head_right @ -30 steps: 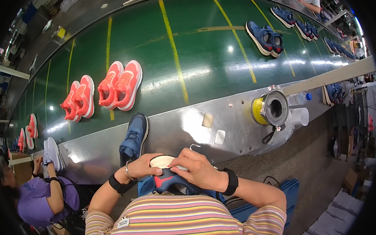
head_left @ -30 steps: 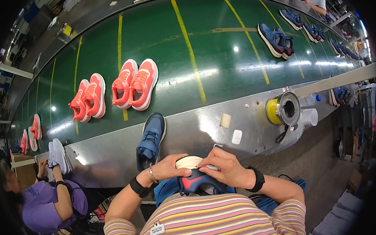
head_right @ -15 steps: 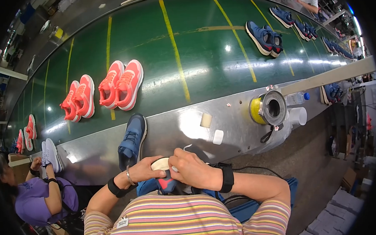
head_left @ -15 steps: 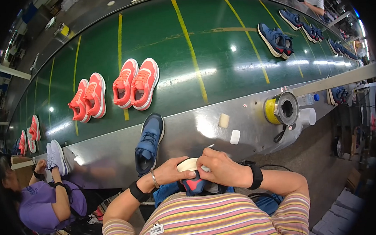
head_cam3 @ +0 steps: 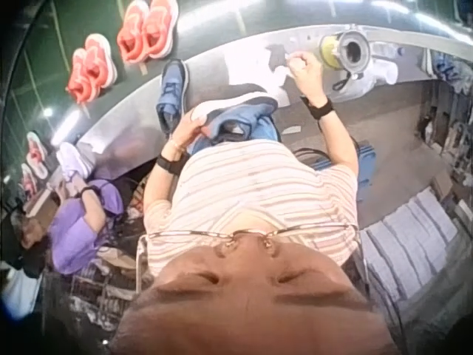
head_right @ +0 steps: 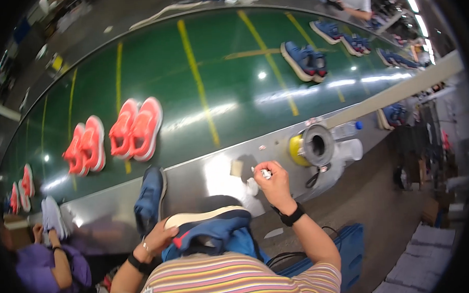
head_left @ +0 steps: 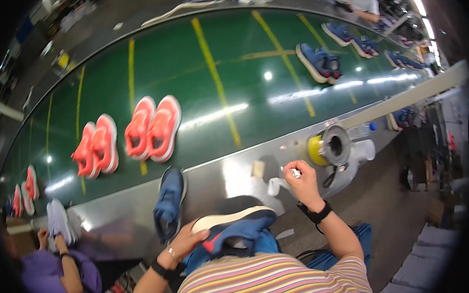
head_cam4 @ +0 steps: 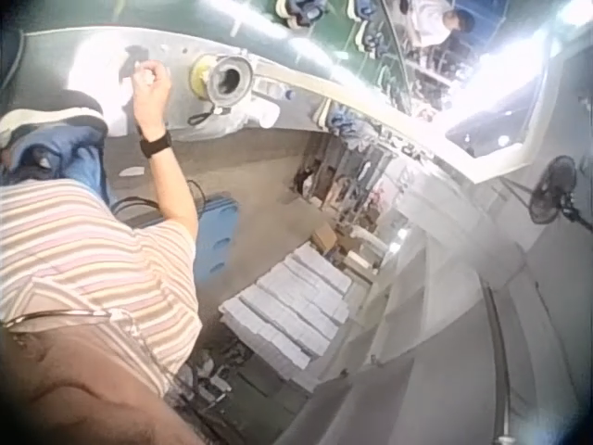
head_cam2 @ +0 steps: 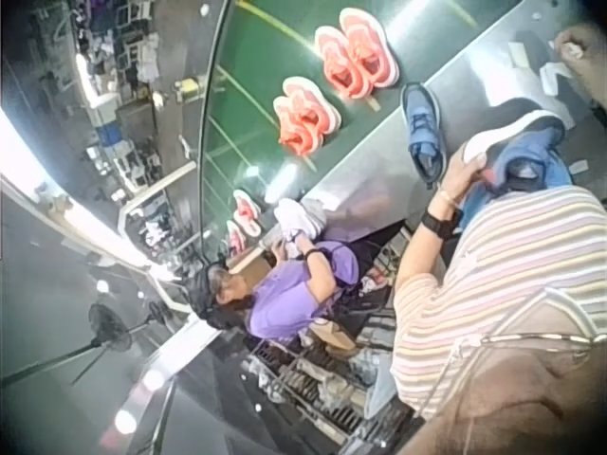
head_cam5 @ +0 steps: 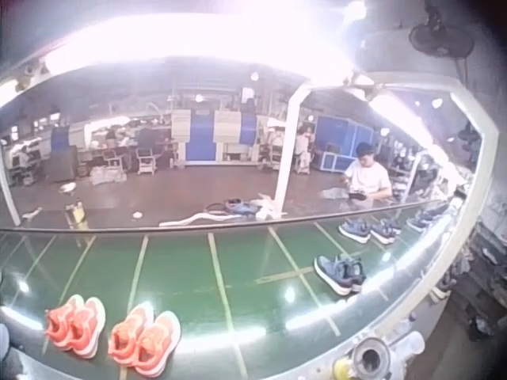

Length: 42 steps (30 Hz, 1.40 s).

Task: The person is cleaning and inspecting shoes on a conveyor belt in a manufacturing facility.

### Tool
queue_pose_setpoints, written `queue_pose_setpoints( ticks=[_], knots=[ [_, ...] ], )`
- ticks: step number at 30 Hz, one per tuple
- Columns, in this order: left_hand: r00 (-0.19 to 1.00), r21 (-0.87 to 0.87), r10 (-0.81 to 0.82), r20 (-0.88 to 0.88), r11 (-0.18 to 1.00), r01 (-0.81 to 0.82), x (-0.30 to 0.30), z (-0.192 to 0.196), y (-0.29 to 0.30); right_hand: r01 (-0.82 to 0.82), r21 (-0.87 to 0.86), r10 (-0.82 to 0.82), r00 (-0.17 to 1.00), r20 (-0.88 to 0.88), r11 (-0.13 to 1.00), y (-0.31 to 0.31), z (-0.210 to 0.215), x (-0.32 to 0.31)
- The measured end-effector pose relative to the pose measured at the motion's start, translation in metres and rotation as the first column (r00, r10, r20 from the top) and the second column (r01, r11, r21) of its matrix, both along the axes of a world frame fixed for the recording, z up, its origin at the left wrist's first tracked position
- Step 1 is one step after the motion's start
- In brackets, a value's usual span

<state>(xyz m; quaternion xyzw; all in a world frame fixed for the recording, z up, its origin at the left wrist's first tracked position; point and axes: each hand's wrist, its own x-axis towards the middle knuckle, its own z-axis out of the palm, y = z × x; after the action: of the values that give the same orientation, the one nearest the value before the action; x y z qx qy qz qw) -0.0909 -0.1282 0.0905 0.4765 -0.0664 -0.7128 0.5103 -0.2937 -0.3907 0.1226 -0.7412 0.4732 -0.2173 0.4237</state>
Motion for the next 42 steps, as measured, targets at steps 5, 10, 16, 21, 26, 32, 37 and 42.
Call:
queue_pose_setpoints(
  ticks=[5, 10, 16, 21, 26, 32, 37, 42],
  knots=[
    [0.890, 0.146, 0.354, -0.286, 0.934, -0.325, -0.023, -0.033, 0.030, -0.061, -0.415, -0.065, 0.957, -0.282, 0.908, -0.064, -0.081, -0.036],
    [0.856, 0.072, 0.432, -0.285, 0.900, -0.431, -0.047, -0.060, 0.035, -0.209, -0.489, -0.036, 0.895, -0.444, 0.847, -0.106, -0.119, -0.031],
    [0.858, -0.018, 0.477, -0.192, 0.872, -0.489, -0.066, -0.042, 0.026, -0.477, -0.457, 0.170, 0.808, -0.564, 0.751, -0.105, -0.119, -0.047],
    [0.876, -0.009, 0.462, -0.134, 0.884, -0.468, -0.066, -0.050, 0.032, -0.344, -0.478, 0.205, 0.925, -0.319, 0.808, -0.085, -0.097, -0.062],
    [0.848, -0.048, 0.473, -0.237, 0.867, -0.497, -0.066, -0.056, 0.034, -0.252, -0.432, 0.114, 0.941, -0.320, 0.866, -0.071, -0.091, -0.062],
    [0.376, 0.288, 0.778, -0.503, 0.561, -0.776, -0.070, -0.097, 0.051, -0.438, -0.519, 0.175, 0.860, -0.479, 0.734, -0.035, -0.090, -0.043],
    [0.838, 0.366, 0.507, 0.201, 0.755, -0.544, -0.056, -0.026, 0.089, -0.452, -0.399, 0.442, 0.889, -0.121, 0.798, 0.049, -0.024, -0.004],
    [0.320, -0.150, 0.362, 0.876, 0.833, -0.532, 0.030, -0.057, 0.104, -0.845, -0.044, 0.814, 0.499, 0.297, 0.533, 0.168, -0.009, 0.074]
  ],
)
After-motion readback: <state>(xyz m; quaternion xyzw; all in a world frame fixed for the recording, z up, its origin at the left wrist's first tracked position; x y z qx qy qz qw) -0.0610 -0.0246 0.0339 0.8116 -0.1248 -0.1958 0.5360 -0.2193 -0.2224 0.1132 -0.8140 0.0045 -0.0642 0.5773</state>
